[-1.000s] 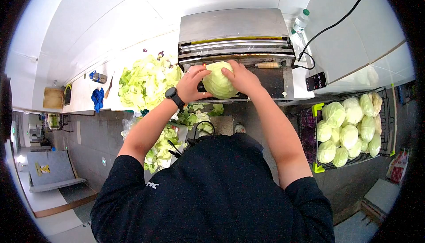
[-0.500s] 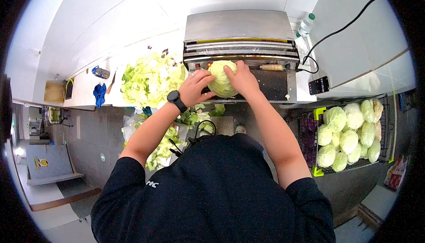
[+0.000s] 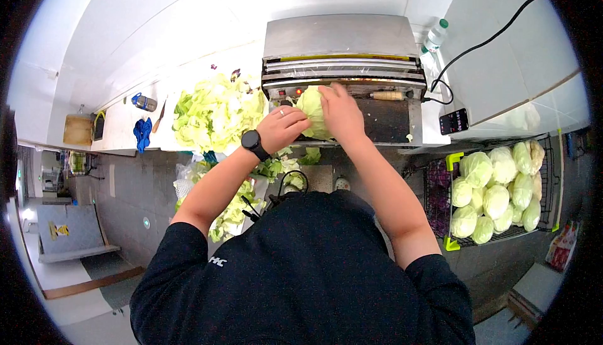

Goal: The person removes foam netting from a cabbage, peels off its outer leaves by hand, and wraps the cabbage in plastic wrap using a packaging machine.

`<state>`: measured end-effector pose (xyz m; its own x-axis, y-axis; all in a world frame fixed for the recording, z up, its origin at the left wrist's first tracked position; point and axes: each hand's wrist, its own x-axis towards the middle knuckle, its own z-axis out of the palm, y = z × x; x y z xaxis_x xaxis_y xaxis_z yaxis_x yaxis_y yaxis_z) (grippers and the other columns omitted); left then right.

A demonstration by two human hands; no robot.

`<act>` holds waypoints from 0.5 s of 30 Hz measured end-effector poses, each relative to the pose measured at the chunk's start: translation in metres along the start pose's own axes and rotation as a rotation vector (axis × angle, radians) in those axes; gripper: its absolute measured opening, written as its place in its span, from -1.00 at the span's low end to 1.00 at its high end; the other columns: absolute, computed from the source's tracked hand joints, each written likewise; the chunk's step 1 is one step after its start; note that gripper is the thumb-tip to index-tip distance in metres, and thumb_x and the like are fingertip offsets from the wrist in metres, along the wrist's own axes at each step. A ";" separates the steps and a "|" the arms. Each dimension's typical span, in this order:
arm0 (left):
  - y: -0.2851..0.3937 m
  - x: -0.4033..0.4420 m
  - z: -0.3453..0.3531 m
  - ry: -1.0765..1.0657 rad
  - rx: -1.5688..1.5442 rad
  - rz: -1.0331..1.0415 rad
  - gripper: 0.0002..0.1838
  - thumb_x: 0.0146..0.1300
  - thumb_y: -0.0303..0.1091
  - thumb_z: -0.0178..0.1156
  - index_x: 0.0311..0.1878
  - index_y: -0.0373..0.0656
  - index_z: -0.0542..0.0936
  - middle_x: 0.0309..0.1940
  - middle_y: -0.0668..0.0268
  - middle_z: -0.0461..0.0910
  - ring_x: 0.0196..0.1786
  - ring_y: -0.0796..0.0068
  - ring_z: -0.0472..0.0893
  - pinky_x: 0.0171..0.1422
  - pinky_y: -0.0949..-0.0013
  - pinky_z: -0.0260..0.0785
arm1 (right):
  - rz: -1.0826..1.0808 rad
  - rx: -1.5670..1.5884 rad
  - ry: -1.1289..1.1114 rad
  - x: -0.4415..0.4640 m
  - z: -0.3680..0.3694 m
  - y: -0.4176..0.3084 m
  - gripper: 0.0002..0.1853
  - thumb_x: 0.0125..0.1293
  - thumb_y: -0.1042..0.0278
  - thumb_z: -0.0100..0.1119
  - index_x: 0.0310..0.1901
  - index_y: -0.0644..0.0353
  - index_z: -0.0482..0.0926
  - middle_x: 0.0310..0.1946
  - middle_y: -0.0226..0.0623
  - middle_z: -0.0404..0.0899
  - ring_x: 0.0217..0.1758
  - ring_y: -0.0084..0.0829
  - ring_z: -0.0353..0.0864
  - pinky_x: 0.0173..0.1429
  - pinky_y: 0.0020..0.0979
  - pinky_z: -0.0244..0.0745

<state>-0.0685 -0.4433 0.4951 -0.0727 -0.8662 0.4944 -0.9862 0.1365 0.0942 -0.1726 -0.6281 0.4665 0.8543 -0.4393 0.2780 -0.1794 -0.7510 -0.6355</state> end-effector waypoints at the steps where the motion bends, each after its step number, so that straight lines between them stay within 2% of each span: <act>1: 0.001 0.002 0.000 -0.036 0.021 0.006 -0.74 0.05 -0.50 0.27 -0.14 -0.15 0.60 -0.07 0.29 0.58 0.03 0.28 0.61 0.13 0.21 0.49 | 0.028 0.055 -0.101 -0.001 0.001 0.000 -0.62 0.50 0.15 0.00 0.28 -0.01 0.49 0.26 -0.05 0.47 0.24 0.03 0.53 0.28 -0.07 0.48; 5: -0.003 -0.003 -0.004 -0.036 -0.004 0.017 -0.73 0.05 -0.49 0.23 -0.11 -0.15 0.59 -0.14 0.28 0.55 -0.03 0.26 0.60 0.08 0.22 0.49 | 0.046 0.044 -0.088 0.002 -0.002 -0.004 -0.61 0.53 0.15 -0.04 0.28 0.05 0.50 0.26 -0.08 0.48 0.24 0.03 0.53 0.29 -0.07 0.47; 7: -0.005 -0.013 -0.004 -0.143 -0.023 -0.048 -0.74 0.06 -0.49 0.21 -0.12 -0.15 0.58 -0.13 0.27 0.53 -0.06 0.22 0.60 0.04 0.23 0.49 | 0.104 0.071 -0.143 0.006 0.003 0.003 -0.46 0.47 -0.01 0.05 0.36 0.09 0.41 0.32 -0.04 0.42 0.31 0.03 0.48 0.33 -0.08 0.45; 8: -0.006 -0.018 -0.005 -0.141 -0.020 -0.050 -0.74 0.06 -0.49 0.21 -0.12 -0.15 0.58 -0.13 0.27 0.53 -0.06 0.22 0.60 0.04 0.23 0.49 | 0.100 0.071 -0.143 0.005 -0.001 -0.003 -0.46 0.47 -0.01 0.05 0.36 0.09 0.41 0.32 -0.04 0.42 0.31 0.03 0.48 0.33 -0.08 0.45; 10: -0.004 -0.028 -0.008 -0.164 -0.039 -0.119 -0.80 0.09 -0.51 0.18 -0.18 -0.16 0.55 -0.15 0.25 0.51 -0.09 0.17 0.59 -0.01 0.22 0.49 | 0.141 -0.090 -0.212 0.000 -0.014 -0.018 -0.22 0.36 -0.20 0.16 0.45 0.14 0.28 0.41 -0.01 0.29 0.40 0.05 0.40 0.38 -0.06 0.42; 11: -0.006 -0.036 -0.009 -0.163 -0.039 -0.120 -0.80 0.09 -0.51 0.18 -0.18 -0.16 0.55 -0.15 0.25 0.51 -0.09 0.17 0.59 -0.01 0.22 0.49 | 0.140 -0.091 -0.213 0.000 -0.013 -0.015 -0.22 0.36 -0.20 0.16 0.45 0.14 0.28 0.41 -0.01 0.29 0.40 0.05 0.40 0.38 -0.06 0.42; 13: -0.010 -0.059 -0.009 -0.242 -0.021 -0.268 -0.86 0.13 -0.52 0.15 -0.22 -0.16 0.53 -0.16 0.22 0.52 -0.13 0.13 0.58 -0.07 0.19 0.49 | 0.198 0.003 -0.247 0.001 -0.010 -0.002 -0.04 0.24 -0.31 0.25 0.49 0.17 0.17 0.47 0.01 0.17 0.45 0.08 0.33 0.42 -0.03 0.38; 15: -0.005 -0.092 -0.022 -0.297 -0.020 -0.529 -0.88 0.20 -0.51 0.11 -0.21 -0.13 0.55 -0.25 0.16 0.52 -0.17 0.10 0.58 -0.09 0.15 0.48 | 0.218 0.033 -0.239 -0.001 -0.010 0.005 -0.04 0.26 -0.29 0.25 0.50 0.19 0.15 0.47 0.02 0.16 0.44 0.10 0.33 0.43 -0.03 0.36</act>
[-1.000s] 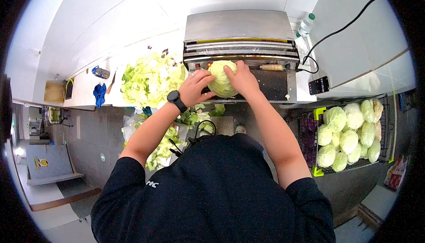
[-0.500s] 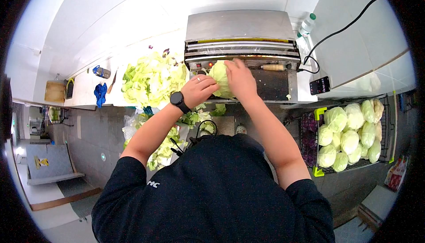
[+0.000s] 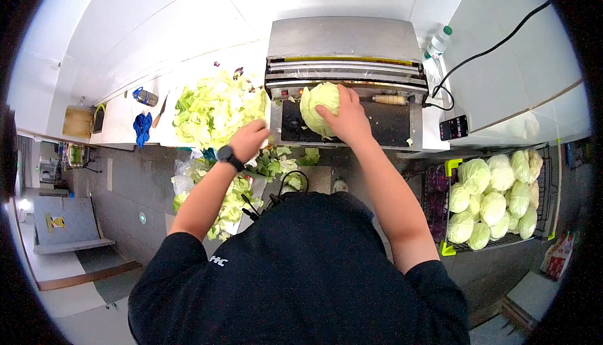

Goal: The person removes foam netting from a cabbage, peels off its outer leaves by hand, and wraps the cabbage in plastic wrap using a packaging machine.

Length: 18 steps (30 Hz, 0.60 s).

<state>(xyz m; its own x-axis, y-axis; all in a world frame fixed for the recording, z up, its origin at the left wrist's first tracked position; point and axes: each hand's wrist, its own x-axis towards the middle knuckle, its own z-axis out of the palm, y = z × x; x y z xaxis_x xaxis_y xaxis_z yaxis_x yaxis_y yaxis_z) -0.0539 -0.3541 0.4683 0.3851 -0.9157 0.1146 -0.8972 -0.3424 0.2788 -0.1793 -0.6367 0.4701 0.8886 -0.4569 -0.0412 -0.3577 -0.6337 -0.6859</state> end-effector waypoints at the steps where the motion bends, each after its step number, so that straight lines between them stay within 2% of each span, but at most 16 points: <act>1: -0.018 -0.024 0.009 -0.061 -0.200 -0.436 -0.86 0.20 -0.51 0.11 -0.19 -0.13 0.59 -0.22 0.13 0.55 -0.13 0.06 0.59 -0.05 0.13 0.49 | 0.020 0.035 0.008 -0.001 0.000 0.004 -0.04 0.27 -0.27 0.25 0.50 0.21 0.13 0.47 0.04 0.15 0.44 0.12 0.33 0.44 -0.03 0.35; 2: -0.035 -0.058 0.009 0.031 0.097 -0.269 -0.82 0.18 -0.52 0.12 -0.16 -0.12 0.62 -0.14 0.13 0.58 -0.10 0.01 0.60 -0.01 0.09 0.49 | 0.021 0.033 0.012 -0.003 0.002 0.009 -0.04 0.27 -0.27 0.25 0.50 0.21 0.13 0.47 0.04 0.15 0.44 0.12 0.33 0.44 -0.03 0.35; 3: -0.052 -0.091 0.010 -0.062 0.168 -0.496 -0.80 0.20 -0.49 0.13 -0.12 -0.11 0.63 -0.09 0.09 0.60 -0.01 -0.01 0.60 0.06 0.10 0.49 | 0.008 0.063 0.013 -0.005 0.003 0.014 -0.02 0.27 -0.26 0.25 0.51 0.21 0.10 0.48 0.06 0.13 0.46 0.12 0.30 0.45 -0.04 0.33; 5: -0.086 -0.150 0.018 -0.162 0.429 -0.711 -0.80 0.28 -0.38 0.13 -0.09 -0.16 0.65 -0.02 -0.06 0.57 0.05 -0.03 0.60 0.14 0.10 0.49 | 0.002 0.090 0.016 -0.009 0.003 0.021 -0.01 0.27 -0.26 0.26 0.52 0.22 0.08 0.48 0.09 0.11 0.48 0.12 0.28 0.47 -0.06 0.31; 6: -0.071 -0.159 0.006 -0.310 0.624 -0.826 -0.77 0.28 -0.31 0.18 -0.08 -0.18 0.65 0.03 -0.10 0.55 0.02 -0.07 0.61 0.14 0.06 0.50 | -0.046 0.067 0.035 -0.013 0.005 0.024 0.00 0.26 -0.24 0.28 0.52 0.21 0.06 0.49 0.11 0.09 0.50 0.11 0.24 0.48 -0.06 0.29; 8: -0.062 -0.138 -0.015 -0.360 0.275 -0.802 -0.74 0.26 -0.24 0.23 -0.08 -0.19 0.64 -0.01 -0.06 0.58 -0.01 -0.09 0.61 0.10 0.04 0.49 | -0.114 0.043 0.039 -0.019 0.007 0.022 0.01 0.26 -0.23 0.29 0.53 0.21 0.04 0.49 0.12 0.06 0.52 0.11 0.21 0.50 -0.07 0.28; 9: -0.044 -0.107 -0.020 -0.233 0.072 -0.806 -0.71 0.23 -0.21 0.27 -0.09 -0.21 0.64 -0.08 -0.01 0.61 -0.04 -0.10 0.61 0.07 0.03 0.49 | -0.108 0.052 0.050 -0.022 0.006 0.018 0.01 0.24 -0.21 0.31 0.52 0.21 0.04 0.49 0.12 0.06 0.52 0.11 0.20 0.50 -0.07 0.27; 10: -0.043 -0.094 -0.001 -0.005 -0.019 -0.645 -0.74 0.24 -0.25 0.26 -0.12 -0.23 0.63 -0.18 0.03 0.62 -0.08 -0.07 0.63 0.03 0.05 0.49 | -0.099 0.061 0.058 -0.026 0.006 0.016 0.02 0.23 -0.20 0.34 0.52 0.21 0.04 0.48 0.11 0.07 0.52 0.11 0.19 0.50 -0.07 0.26; 11: -0.028 -0.061 0.001 0.053 -0.222 -0.503 -0.77 0.28 -0.30 0.26 -0.09 -0.23 0.61 -0.16 0.08 0.65 -0.01 0.08 0.66 0.10 0.10 0.51 | -0.112 0.055 0.044 -0.028 0.008 0.014 0.02 0.23 -0.20 0.34 0.52 0.21 0.04 0.48 0.11 0.07 0.52 0.11 0.19 0.50 -0.07 0.26; 12: -0.006 -0.029 0.007 0.055 -0.508 -0.558 -0.72 0.33 -0.33 0.27 0.04 -0.22 0.56 0.00 0.11 0.65 0.13 0.22 0.63 0.25 0.14 0.48 | -0.101 0.064 0.070 -0.030 0.009 0.014 0.02 0.21 -0.18 0.36 0.51 0.21 0.05 0.46 0.10 0.09 0.50 0.11 0.22 0.49 -0.07 0.27; 13: 0.021 0.004 0.005 0.033 -0.717 -0.577 -0.54 0.33 -0.31 0.30 0.24 -0.19 0.46 0.19 0.10 0.57 0.27 0.22 0.54 0.40 0.11 0.39 | -0.090 0.072 0.097 -0.031 0.009 0.013 0.02 0.19 -0.16 0.39 0.50 0.20 0.05 0.44 0.08 0.12 0.48 0.11 0.24 0.47 -0.07 0.29; 14: 0.038 0.031 0.009 0.070 -0.828 -0.384 -0.26 0.25 -0.28 0.39 0.43 -0.18 0.28 0.37 0.03 0.38 0.36 0.11 0.45 0.46 0.09 0.33 | -0.104 0.065 0.085 -0.032 0.008 0.011 0.02 0.19 -0.16 0.39 0.50 0.20 0.05 0.44 0.08 0.12 0.48 0.11 0.24 0.47 -0.07 0.29; 16: 0.053 0.064 0.036 0.159 -0.700 -0.262 -0.02 0.14 -0.24 0.48 0.53 -0.16 0.10 0.45 -0.02 0.21 0.44 0.08 0.34 0.48 0.09 0.30 | -0.010 0.109 0.122 -0.035 0.005 0.007 0.05 0.15 -0.16 0.43 0.49 0.20 0.06 0.40 0.06 0.16 0.43 0.10 0.32 0.42 -0.06 0.36; 18: 0.054 0.088 0.045 -0.016 -0.781 -0.260 0.10 0.07 -0.22 0.52 0.56 -0.16 0.00 0.46 -0.06 0.11 0.46 0.09 0.28 0.49 0.10 0.28 | 0.039 0.108 0.092 -0.034 -0.002 0.006 0.06 0.13 -0.16 0.44 0.49 0.20 0.05 0.39 0.06 0.16 0.40 0.10 0.35 0.40 -0.06 0.39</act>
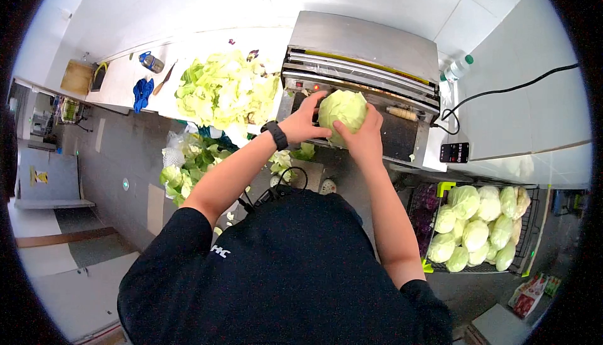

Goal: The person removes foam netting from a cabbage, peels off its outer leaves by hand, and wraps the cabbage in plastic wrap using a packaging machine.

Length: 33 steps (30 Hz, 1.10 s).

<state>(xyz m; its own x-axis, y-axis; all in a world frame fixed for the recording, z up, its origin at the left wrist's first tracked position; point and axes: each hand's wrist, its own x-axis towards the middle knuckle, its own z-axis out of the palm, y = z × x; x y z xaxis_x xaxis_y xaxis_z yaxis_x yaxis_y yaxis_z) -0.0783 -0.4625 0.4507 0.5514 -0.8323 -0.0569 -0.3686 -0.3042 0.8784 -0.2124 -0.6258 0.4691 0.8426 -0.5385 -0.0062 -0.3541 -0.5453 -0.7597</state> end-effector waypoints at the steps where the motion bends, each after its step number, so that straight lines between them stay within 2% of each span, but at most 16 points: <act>1: -0.002 0.000 0.002 0.023 -0.004 0.011 0.05 0.06 -0.28 0.50 0.52 -0.18 0.04 0.36 -0.05 0.25 0.39 0.15 0.37 0.44 0.16 0.33 | 0.064 0.010 -0.020 -0.001 -0.001 -0.001 0.07 0.11 -0.15 0.46 0.49 0.19 0.05 0.38 0.06 0.17 0.38 0.09 0.38 0.37 -0.06 0.42; 4: 0.009 -0.002 0.001 0.024 -0.070 -0.015 -0.08 0.06 -0.35 0.46 0.42 -0.21 0.13 0.23 0.01 0.39 0.27 0.19 0.47 0.34 0.21 0.38 | -0.005 -0.006 -0.012 -0.006 -0.007 0.001 0.10 0.11 -0.16 0.45 0.52 0.18 0.02 0.38 0.09 0.16 0.36 0.10 0.41 0.35 -0.06 0.44; 5: 0.009 -0.004 0.002 0.042 -0.157 -0.054 -0.23 0.05 -0.44 0.38 0.32 -0.22 0.20 0.10 0.07 0.48 0.14 0.24 0.55 0.26 0.23 0.40 | 0.005 -0.005 -0.004 -0.008 -0.008 0.002 0.10 0.11 -0.16 0.45 0.52 0.18 0.02 0.38 0.09 0.16 0.36 0.10 0.41 0.35 -0.06 0.44; 7: 0.009 -0.005 0.004 0.069 -0.165 -0.071 -0.26 0.06 -0.47 0.35 0.30 -0.22 0.21 0.08 0.06 0.50 0.14 0.22 0.56 0.25 0.23 0.41 | 0.036 -0.015 -0.083 -0.009 -0.009 0.001 0.14 0.12 -0.17 0.44 0.55 0.16 -0.04 0.40 0.11 0.14 0.39 0.10 0.38 0.37 -0.06 0.43; 9: 0.009 -0.007 0.008 0.103 -0.171 -0.087 -0.29 0.06 -0.50 0.32 0.29 -0.23 0.22 0.06 0.05 0.53 0.14 0.21 0.58 0.24 0.23 0.42 | 0.009 -0.011 -0.053 -0.008 -0.002 0.009 0.15 0.11 -0.17 0.44 0.55 0.16 -0.05 0.41 0.11 0.13 0.40 0.10 0.37 0.38 -0.06 0.42; 11: 0.003 -0.009 0.021 0.264 -0.161 -0.218 -0.32 0.08 -0.51 0.27 0.29 -0.26 0.22 0.04 -0.06 0.55 0.17 -0.04 0.57 0.28 0.17 0.40 | -0.018 -0.005 -0.028 -0.011 0.005 0.012 0.16 0.10 -0.18 0.44 0.56 0.16 -0.05 0.42 0.12 0.13 0.41 0.09 0.35 0.39 -0.07 0.41; 13: -0.005 -0.006 0.033 0.295 -0.161 -0.213 -0.37 0.09 -0.53 0.24 0.27 -0.26 0.27 0.03 -0.07 0.57 0.18 -0.06 0.58 0.27 0.17 0.40 | -0.067 -0.084 0.073 -0.015 0.011 0.009 0.16 0.05 -0.17 0.48 0.54 0.19 0.01 0.44 0.11 0.13 0.44 0.08 0.31 0.42 -0.07 0.37; 16: -0.014 -0.005 0.036 0.333 -0.144 -0.254 -0.46 0.12 -0.56 0.19 0.23 -0.26 0.38 0.02 -0.05 0.61 0.19 -0.06 0.58 0.26 0.15 0.40 | -0.077 -0.055 0.034 -0.014 0.000 -0.005 0.17 0.01 -0.15 0.53 0.52 0.20 0.05 0.44 0.09 0.14 0.46 0.07 0.29 0.44 -0.08 0.34; 18: -0.017 -0.006 0.036 0.361 -0.168 -0.206 -0.40 0.07 -0.61 0.18 0.27 -0.23 0.39 -0.05 0.14 0.63 0.05 0.23 0.64 0.21 0.29 0.43 | -0.043 -0.002 0.041 -0.008 -0.002 0.002 0.17 -0.01 -0.15 0.54 0.51 0.20 0.07 0.43 0.09 0.16 0.47 0.07 0.28 0.44 -0.08 0.35; 20: -0.016 -0.005 0.037 0.349 -0.149 -0.188 -0.39 0.12 -0.60 0.17 0.31 -0.22 0.36 -0.03 0.16 0.63 0.04 0.26 0.64 0.14 0.30 0.47 | 0.002 0.050 0.052 -0.003 -0.003 0.009 0.17 -0.03 -0.16 0.56 0.50 0.21 0.09 0.42 0.08 0.19 0.47 0.07 0.28 0.43 -0.07 0.35; 22: -0.010 -0.002 0.040 0.382 -0.369 -0.357 -0.39 0.18 -0.56 0.22 0.33 -0.21 0.34 -0.03 0.18 0.61 0.03 0.26 0.64 0.07 0.26 0.52 | 0.026 0.084 0.071 0.002 -0.004 0.013 0.16 -0.04 -0.21 0.55 0.49 0.18 0.13 0.40 0.08 0.24 0.44 0.06 0.32 0.42 -0.07 0.36; 23: 0.004 -0.003 0.037 0.379 -0.368 -0.355 -0.39 0.18 -0.56 0.22 0.33 -0.21 0.34 -0.03 0.18 0.61 0.03 0.26 0.64 0.07 0.26 0.52 | 0.027 0.084 0.075 0.003 -0.006 0.014 0.16 -0.04 -0.21 0.55 0.49 0.18 0.13 0.40 0.08 0.24 0.44 0.06 0.32 0.42 -0.07 0.36; 25: 0.036 -0.008 0.027 0.250 -0.608 -0.527 -0.40 0.19 -0.55 0.30 0.30 -0.22 0.34 -0.03 0.19 0.59 0.00 0.27 0.67 -0.02 0.24 0.61 | 0.044 0.070 0.046 0.005 -0.007 0.014 0.14 -0.03 -0.24 0.54 0.49 0.15 0.15 0.38 0.07 0.27 0.42 0.05 0.36 0.42 -0.08 0.37; 26: 0.027 -0.007 0.026 0.244 -0.603 -0.525 -0.40 0.19 -0.55 0.30 0.30 -0.22 0.34 -0.03 0.19 0.59 0.00 0.27 0.67 -0.02 0.24 0.61 | 0.049 0.073 0.052 0.005 -0.008 0.013 0.14 -0.03 -0.24 0.54 0.49 0.15 0.15 0.38 0.07 0.27 0.42 0.05 0.36 0.42 -0.08 0.37; 28: 0.001 -0.002 0.024 0.023 -0.650 -0.492 -0.42 0.17 -0.55 0.35 0.25 -0.20 0.35 -0.02 0.20 0.58 -0.03 0.29 0.69 -0.05 0.24 0.67 | 0.049 0.041 0.017 0.004 -0.011 0.011 0.12 0.00 -0.24 0.51 0.50 0.13 0.15 0.38 0.06 0.28 0.42 0.03 0.37 0.42 -0.08 0.37; 33: 0.003 0.002 0.027 0.068 -0.543 -0.404 -0.47 0.12 -0.61 0.34 0.17 -0.19 0.41 -0.02 0.24 0.59 -0.06 0.33 0.70 -0.10 0.30 0.68 | 0.049 0.128 0.024 0.008 -0.009 0.022 0.09 -0.01 -0.15 0.55 0.48 0.15 0.19 0.36 0.06 0.32 0.42 0.01 0.38 0.41 -0.09 0.38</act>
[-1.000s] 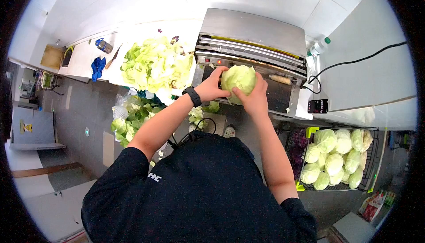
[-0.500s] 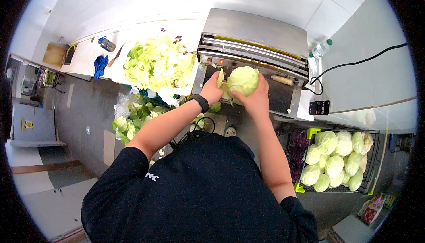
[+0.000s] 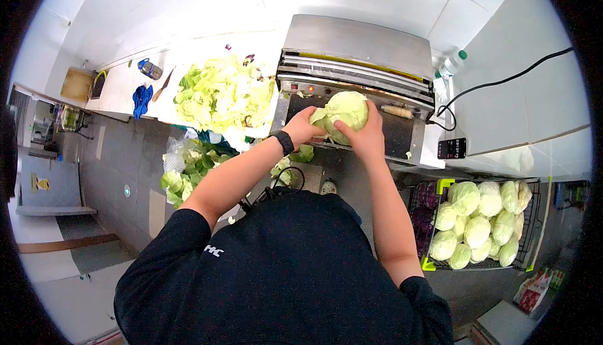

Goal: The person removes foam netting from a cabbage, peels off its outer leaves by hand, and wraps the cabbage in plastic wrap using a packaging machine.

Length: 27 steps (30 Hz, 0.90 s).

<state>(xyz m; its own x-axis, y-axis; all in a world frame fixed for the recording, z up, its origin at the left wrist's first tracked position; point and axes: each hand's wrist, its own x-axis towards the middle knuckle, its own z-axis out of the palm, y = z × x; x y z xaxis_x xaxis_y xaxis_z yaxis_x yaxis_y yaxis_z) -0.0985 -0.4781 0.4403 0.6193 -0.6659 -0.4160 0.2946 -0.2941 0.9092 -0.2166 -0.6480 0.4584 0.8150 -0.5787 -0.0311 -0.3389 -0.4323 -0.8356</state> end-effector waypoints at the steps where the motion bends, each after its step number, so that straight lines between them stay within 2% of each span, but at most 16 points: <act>1: 0.001 0.001 0.001 0.018 0.035 0.012 -0.49 0.10 -0.59 0.35 0.14 -0.20 0.43 -0.06 0.23 0.60 -0.06 0.33 0.70 -0.08 0.30 0.65 | 0.001 0.062 -0.001 0.002 0.000 0.004 0.08 -0.01 -0.12 0.57 0.47 0.16 0.20 0.35 0.06 0.34 0.41 0.00 0.38 0.42 -0.10 0.38; 3: 0.003 -0.001 0.002 0.036 0.069 0.022 -0.50 0.08 -0.58 0.36 0.11 -0.21 0.46 -0.09 0.22 0.62 -0.06 0.33 0.70 -0.06 0.30 0.63 | 0.000 0.099 0.020 0.002 0.001 0.010 0.07 -0.01 -0.09 0.58 0.47 0.16 0.21 0.35 0.07 0.35 0.41 -0.01 0.39 0.41 -0.11 0.37; 5: 0.003 -0.004 0.001 0.109 0.466 0.246 -0.53 0.05 -0.53 0.38 0.06 -0.21 0.48 -0.17 0.19 0.63 -0.05 0.32 0.68 -0.01 0.26 0.55 | -0.003 0.137 0.038 0.000 0.001 0.016 0.07 -0.02 -0.06 0.59 0.47 0.17 0.22 0.34 0.07 0.37 0.40 -0.02 0.40 0.41 -0.12 0.37; 7: -0.002 -0.011 0.005 0.150 0.583 0.380 -0.56 0.04 -0.49 0.39 0.01 -0.22 0.49 -0.22 0.16 0.64 -0.06 0.30 0.67 0.04 0.25 0.49 | -0.007 0.237 0.044 0.000 0.004 0.020 0.06 0.00 -0.05 0.58 0.48 0.17 0.20 0.35 0.07 0.36 0.40 -0.02 0.41 0.41 -0.13 0.38; 9: -0.005 -0.006 0.005 0.141 0.635 0.413 -0.56 0.08 -0.48 0.38 0.02 -0.22 0.45 -0.17 0.20 0.63 -0.09 0.37 0.64 0.01 0.30 0.49 | -0.007 0.204 0.057 -0.001 0.003 0.014 0.06 0.01 -0.04 0.57 0.48 0.17 0.20 0.35 0.06 0.37 0.39 -0.03 0.42 0.40 -0.14 0.38; 11: -0.007 0.000 0.014 0.070 0.100 0.080 -0.51 0.15 -0.37 0.42 0.06 -0.25 0.41 -0.11 0.22 0.60 -0.09 0.44 0.61 0.01 0.32 0.48 | 0.005 0.177 0.077 -0.003 0.003 0.017 0.05 0.02 -0.04 0.57 0.48 0.17 0.19 0.35 0.06 0.37 0.39 -0.03 0.42 0.40 -0.15 0.38; 12: -0.008 0.001 0.015 0.081 0.054 0.092 -0.40 0.19 -0.22 0.46 0.12 -0.27 0.35 -0.07 0.24 0.57 -0.06 0.49 0.59 0.02 0.36 0.49 | 0.033 0.223 0.074 -0.001 0.005 0.021 0.05 0.03 -0.04 0.56 0.48 0.18 0.19 0.35 0.06 0.37 0.39 -0.05 0.42 0.40 -0.15 0.38; 16: -0.018 0.008 0.013 0.169 0.342 0.258 -0.30 0.19 -0.15 0.49 0.21 -0.30 0.32 -0.07 0.22 0.58 -0.04 0.46 0.61 0.01 0.40 0.52 | 0.062 0.371 0.049 0.001 -0.002 0.025 0.04 0.04 -0.04 0.56 0.47 0.21 0.20 0.35 0.07 0.37 0.39 -0.07 0.43 0.39 -0.16 0.38; 18: -0.015 0.013 0.009 0.039 0.470 0.222 -0.20 0.18 -0.20 0.50 0.34 -0.26 0.25 -0.05 0.22 0.58 -0.04 0.45 0.62 -0.05 0.42 0.56 | 0.037 0.370 0.048 0.000 -0.002 0.025 0.05 0.03 -0.05 0.57 0.46 0.23 0.20 0.35 0.07 0.36 0.39 -0.08 0.42 0.40 -0.16 0.38; 19: -0.014 0.015 0.008 0.027 0.477 0.222 -0.20 0.18 -0.20 0.50 0.34 -0.26 0.25 -0.05 0.22 0.58 -0.04 0.45 0.62 -0.05 0.42 0.56 | 0.013 0.368 0.050 -0.001 -0.002 0.027 0.06 0.02 -0.06 0.58 0.46 0.24 0.20 0.34 0.07 0.36 0.40 -0.08 0.41 0.41 -0.16 0.37; 21: -0.002 0.009 0.007 -0.119 0.186 -0.023 -0.13 0.13 -0.25 0.53 0.39 -0.21 0.22 -0.04 0.23 0.59 -0.04 0.43 0.63 -0.11 0.38 0.61 | 0.004 0.325 0.050 -0.001 -0.002 0.027 0.08 0.00 -0.06 0.59 0.46 0.25 0.20 0.34 0.07 0.36 0.40 -0.07 0.40 0.42 -0.16 0.36; 22: 0.004 0.006 0.005 -0.169 0.090 -0.085 -0.16 0.13 -0.33 0.51 0.39 -0.17 0.21 -0.04 0.24 0.57 -0.05 0.43 0.63 -0.12 0.34 0.63 | -0.016 0.278 0.036 -0.002 -0.001 0.026 0.09 -0.02 -0.06 0.60 0.45 0.26 0.20 0.34 0.06 0.36 0.41 -0.06 0.40 0.43 -0.15 0.35; 23: 0.005 0.009 0.003 -0.175 0.096 -0.084 -0.16 0.13 -0.33 0.51 0.39 -0.17 0.21 -0.04 0.24 0.57 -0.05 0.43 0.63 -0.12 0.34 0.63 | -0.013 0.280 0.044 -0.004 -0.002 0.025 0.09 -0.02 -0.06 0.60 0.45 0.26 0.20 0.34 0.06 0.36 0.41 -0.06 0.40 0.43 -0.15 0.35; 25: 0.009 0.014 -0.001 -0.204 0.190 -0.161 -0.21 0.15 -0.43 0.43 0.38 -0.15 0.20 -0.01 0.22 0.53 -0.04 0.39 0.62 -0.08 0.27 0.65 | -0.014 0.174 0.043 -0.007 -0.003 0.020 0.11 -0.04 -0.08 0.60 0.47 0.24 0.19 0.36 0.06 0.33 0.43 -0.04 0.37 0.45 -0.14 0.34; 26: 0.012 0.013 0.003 -0.174 0.130 -0.229 -0.25 0.14 -0.58 0.32 0.37 -0.10 0.20 0.02 0.21 0.50 -0.01 0.33 0.61 -0.06 0.17 0.65 | -0.012 0.176 0.046 -0.008 -0.001 0.020 0.12 -0.05 -0.09 0.60 0.48 0.21 0.18 0.39 0.05 0.30 0.44 -0.02 0.35 0.45 -0.12 0.33; 27: 0.013 0.015 0.007 -0.174 0.133 -0.227 -0.25 0.14 -0.58 0.32 0.37 -0.10 0.20 0.02 0.21 0.50 -0.01 0.33 0.61 -0.06 0.17 0.65 | -0.014 0.178 0.049 -0.008 -0.001 0.020 0.12 -0.05 -0.09 0.60 0.48 0.21 0.18 0.39 0.05 0.30 0.44 -0.02 0.35 0.45 -0.12 0.33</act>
<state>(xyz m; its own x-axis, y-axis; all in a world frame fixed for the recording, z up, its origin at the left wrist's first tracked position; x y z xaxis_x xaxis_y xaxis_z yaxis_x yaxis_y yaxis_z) -0.0900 -0.4965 0.4458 0.4116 -0.6764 -0.6107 0.3063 -0.5284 0.7918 -0.2302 -0.6525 0.4422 0.7939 -0.6080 0.0044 -0.2351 -0.3136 -0.9200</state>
